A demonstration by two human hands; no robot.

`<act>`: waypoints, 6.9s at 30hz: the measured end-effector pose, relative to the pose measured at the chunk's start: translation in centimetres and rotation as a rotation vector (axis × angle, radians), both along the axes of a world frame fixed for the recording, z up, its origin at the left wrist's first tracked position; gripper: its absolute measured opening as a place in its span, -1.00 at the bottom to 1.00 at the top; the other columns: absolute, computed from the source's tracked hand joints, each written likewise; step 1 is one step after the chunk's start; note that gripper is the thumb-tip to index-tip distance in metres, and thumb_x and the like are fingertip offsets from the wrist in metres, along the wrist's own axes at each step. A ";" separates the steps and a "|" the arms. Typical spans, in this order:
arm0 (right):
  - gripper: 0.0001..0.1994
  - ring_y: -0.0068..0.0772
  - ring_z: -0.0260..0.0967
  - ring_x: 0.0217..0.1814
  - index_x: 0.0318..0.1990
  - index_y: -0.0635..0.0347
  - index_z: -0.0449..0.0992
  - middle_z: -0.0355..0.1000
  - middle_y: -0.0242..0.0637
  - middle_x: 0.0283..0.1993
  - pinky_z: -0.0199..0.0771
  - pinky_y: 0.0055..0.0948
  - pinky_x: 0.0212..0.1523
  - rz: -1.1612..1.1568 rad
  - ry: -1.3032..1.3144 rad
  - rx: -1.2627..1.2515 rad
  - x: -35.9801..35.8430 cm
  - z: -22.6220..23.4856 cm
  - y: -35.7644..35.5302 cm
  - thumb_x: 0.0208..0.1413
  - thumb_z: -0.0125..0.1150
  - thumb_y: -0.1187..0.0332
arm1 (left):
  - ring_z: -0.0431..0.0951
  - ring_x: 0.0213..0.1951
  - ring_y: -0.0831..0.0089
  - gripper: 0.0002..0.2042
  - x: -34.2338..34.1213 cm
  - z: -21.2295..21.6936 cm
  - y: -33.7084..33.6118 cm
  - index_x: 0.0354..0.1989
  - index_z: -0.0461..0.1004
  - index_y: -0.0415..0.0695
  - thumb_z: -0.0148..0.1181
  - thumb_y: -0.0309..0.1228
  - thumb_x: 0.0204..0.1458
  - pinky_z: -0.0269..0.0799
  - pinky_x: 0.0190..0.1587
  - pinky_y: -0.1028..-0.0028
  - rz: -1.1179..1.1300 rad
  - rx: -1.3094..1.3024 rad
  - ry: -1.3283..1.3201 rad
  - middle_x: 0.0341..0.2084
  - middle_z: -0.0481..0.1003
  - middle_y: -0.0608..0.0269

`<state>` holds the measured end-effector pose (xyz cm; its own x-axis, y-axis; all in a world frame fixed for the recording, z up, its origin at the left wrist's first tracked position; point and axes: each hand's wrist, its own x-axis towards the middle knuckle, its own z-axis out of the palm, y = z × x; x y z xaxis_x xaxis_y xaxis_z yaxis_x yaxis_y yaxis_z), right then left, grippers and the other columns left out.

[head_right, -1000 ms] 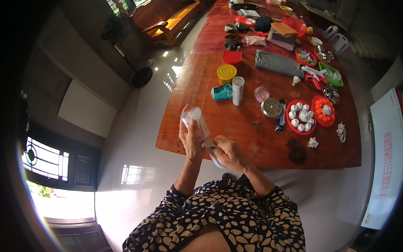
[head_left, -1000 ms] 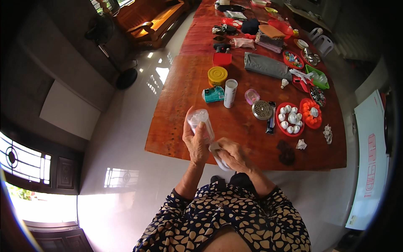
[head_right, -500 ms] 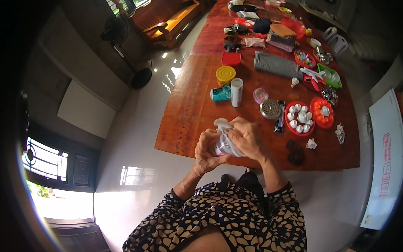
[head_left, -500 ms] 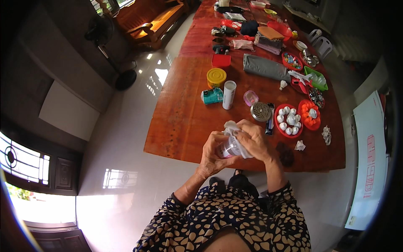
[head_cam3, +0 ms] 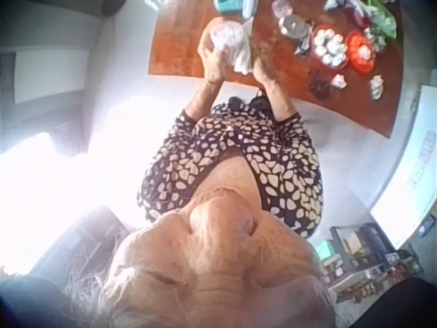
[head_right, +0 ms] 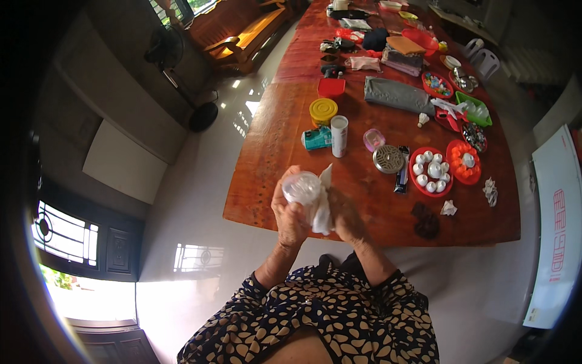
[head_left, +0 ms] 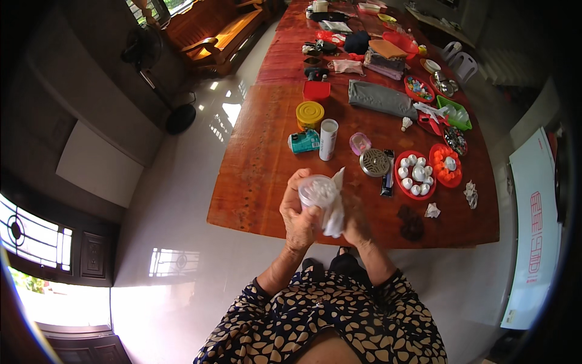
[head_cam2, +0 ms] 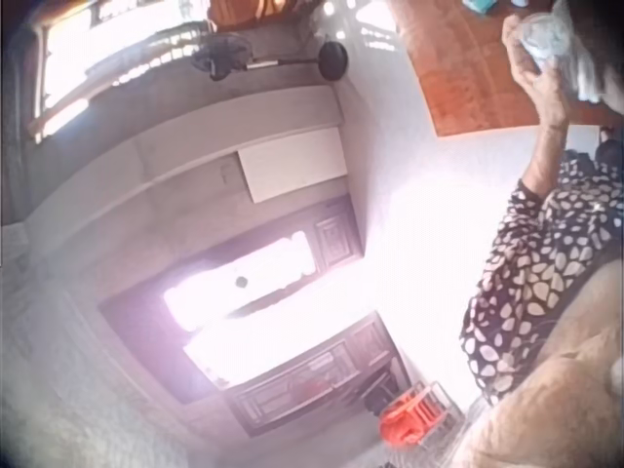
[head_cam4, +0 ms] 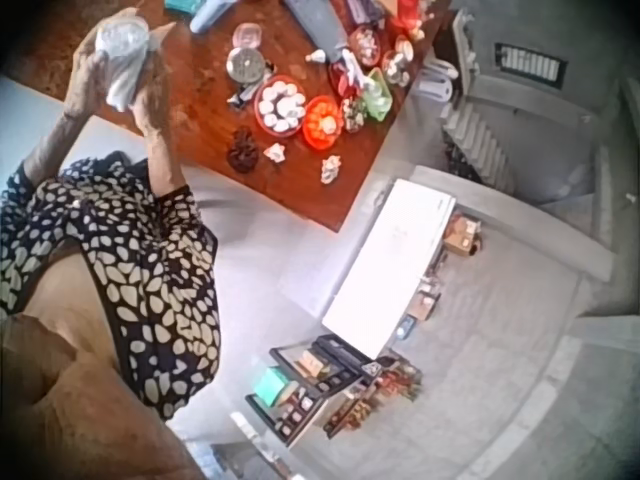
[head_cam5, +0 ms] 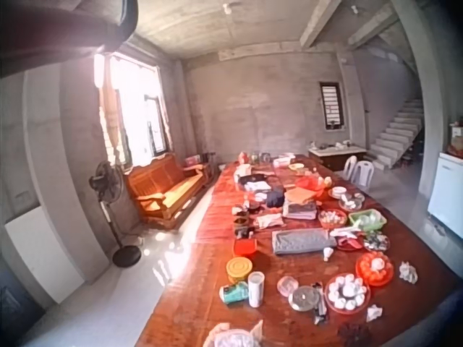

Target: The person wipes several small household items on a wooden table using a white cloth. They clean a metal strainer, a small plastic container, a cylindrical canister, a rectangular box, and a yellow-lidded container, handling each item one at a time and wiping all visible surfaces.

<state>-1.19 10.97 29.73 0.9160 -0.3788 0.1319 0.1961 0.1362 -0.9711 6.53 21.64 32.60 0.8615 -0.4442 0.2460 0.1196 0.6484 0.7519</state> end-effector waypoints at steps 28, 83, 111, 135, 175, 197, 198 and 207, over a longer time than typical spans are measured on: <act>-0.81 -0.10 0.35 -0.25 -0.10 0.28 0.39 0.32 -0.12 -0.28 0.38 -0.24 -0.23 -0.052 0.003 -0.711 -1.2 -1.9 4.8 0.13 0.03 0.52 | 0.45 -0.19 0.50 -0.62 1.6 -0.1 1.4 0.09 0.21 -0.15 0.00 -0.25 0.16 0.47 -0.22 0.48 0.155 0.158 0.125 -0.14 0.40 0.20; -0.78 -0.46 0.48 -0.30 -0.07 0.20 0.41 0.49 -0.25 -0.26 0.55 -0.46 -0.29 -0.068 0.213 0.727 -0.3 -2.3 -1.8 0.23 -0.03 0.31 | 0.41 -0.02 0.38 -0.33 -1.5 -4.4 3.9 0.08 0.25 -0.26 0.37 -0.10 -0.11 0.31 0.06 0.40 0.000 0.372 -0.270 -0.05 0.39 0.15; -0.73 -0.65 0.29 -0.40 -0.08 0.23 0.36 0.31 -0.43 -0.40 0.34 -0.57 -0.45 -0.089 0.363 -0.050 -3.5 -0.8 -4.5 0.27 0.00 0.20 | 0.49 -0.19 0.36 -0.35 0.9 -7.2 -3.9 0.00 0.32 -0.22 -0.23 0.21 0.15 0.45 -0.13 0.31 -0.054 0.237 0.188 -0.21 0.46 0.15; -0.45 -0.12 0.35 -0.02 0.15 0.30 0.24 0.27 -0.12 -0.06 0.42 -0.32 -0.09 -0.155 0.244 -0.499 1.5 -6.7 -10.4 -0.03 0.27 0.48 | 0.37 -0.05 0.49 -0.51 1.4 -8.4 -12.0 0.16 0.18 -0.12 0.18 -0.42 0.04 0.31 0.03 0.44 -0.124 0.375 0.326 -0.07 0.37 0.27; -0.61 -0.03 0.38 -0.18 -0.03 0.34 0.39 0.37 -0.04 -0.19 0.40 -0.26 -0.17 0.070 0.820 -0.481 -5.3 -16.2 -25.0 -0.04 0.20 0.39 | 0.24 0.12 0.07 -0.28 10.4 -37.2 -32.2 0.16 0.12 -0.21 0.37 -0.45 -0.22 0.26 0.10 0.24 0.260 1.155 -0.380 0.06 0.23 -0.03; -0.63 -0.44 0.33 -0.05 0.07 0.19 0.30 0.40 -0.25 -0.08 0.33 -0.43 0.01 -0.189 0.747 -0.195 -5.7 -14.0 -21.4 0.10 0.14 0.38 | 0.45 -0.24 0.52 -0.56 16.9 -23.6 -21.4 -0.09 0.40 -0.19 0.39 -0.29 -0.13 0.37 -0.15 0.49 0.201 0.599 0.229 -0.32 0.50 0.27; -0.63 -0.45 0.32 -0.04 0.09 0.20 0.28 0.40 -0.25 -0.07 0.33 -0.43 0.02 -0.204 0.666 -0.211 -4.5 -13.0 -21.6 0.12 0.11 0.40 | 0.46 -0.25 0.51 -0.61 16.2 -23.2 -20.2 -0.08 0.38 -0.19 0.29 -0.25 -0.03 0.40 -0.18 0.48 0.176 0.578 0.223 -0.35 0.49 0.25; -0.51 -0.09 0.21 0.14 0.13 0.21 0.34 0.23 -0.08 0.10 0.26 -0.20 0.05 -0.285 0.130 -0.858 5.7 -4.0 -14.4 -0.01 0.25 0.39 | 0.49 -0.17 0.35 -0.52 6.7 -16.4 -15.1 0.10 0.20 -0.14 -0.03 -0.08 0.12 0.48 -0.16 0.37 -0.179 0.069 0.663 -0.17 0.44 0.14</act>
<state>4.48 -3.44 25.70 0.8300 -0.4128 0.3750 -0.0068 -0.6797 -0.7334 13.24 6.53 16.17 0.7323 -0.5890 -0.3418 0.6691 0.5290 0.5220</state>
